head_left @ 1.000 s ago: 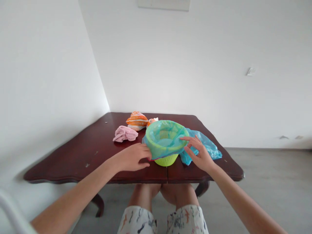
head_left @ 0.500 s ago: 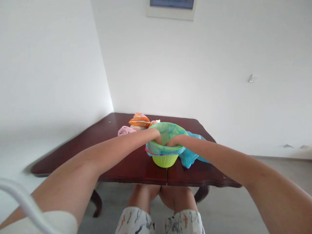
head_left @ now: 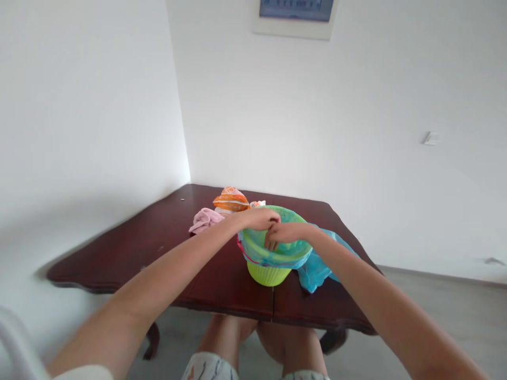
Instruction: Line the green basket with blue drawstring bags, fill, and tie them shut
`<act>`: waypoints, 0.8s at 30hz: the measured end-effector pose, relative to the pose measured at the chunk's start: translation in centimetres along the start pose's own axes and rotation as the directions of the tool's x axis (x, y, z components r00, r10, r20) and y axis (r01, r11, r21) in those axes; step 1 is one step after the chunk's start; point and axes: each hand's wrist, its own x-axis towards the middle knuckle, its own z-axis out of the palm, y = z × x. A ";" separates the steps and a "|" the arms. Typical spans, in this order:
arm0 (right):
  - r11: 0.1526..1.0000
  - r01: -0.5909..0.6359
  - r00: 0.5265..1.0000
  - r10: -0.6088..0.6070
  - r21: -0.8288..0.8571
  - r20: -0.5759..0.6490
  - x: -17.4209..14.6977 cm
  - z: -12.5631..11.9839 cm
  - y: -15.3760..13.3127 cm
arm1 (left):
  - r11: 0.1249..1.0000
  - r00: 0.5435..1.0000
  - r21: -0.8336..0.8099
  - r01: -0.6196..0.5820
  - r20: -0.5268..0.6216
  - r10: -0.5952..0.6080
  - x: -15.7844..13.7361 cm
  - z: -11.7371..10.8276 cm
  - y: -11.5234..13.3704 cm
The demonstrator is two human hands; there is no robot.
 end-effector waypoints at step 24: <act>0.980 0.121 0.608 0.053 0.159 -0.792 -11.8 15.4 17.1 | 0.977 0.621 -0.042 0.211 -0.766 -0.167 -6.6 6.0 -18.0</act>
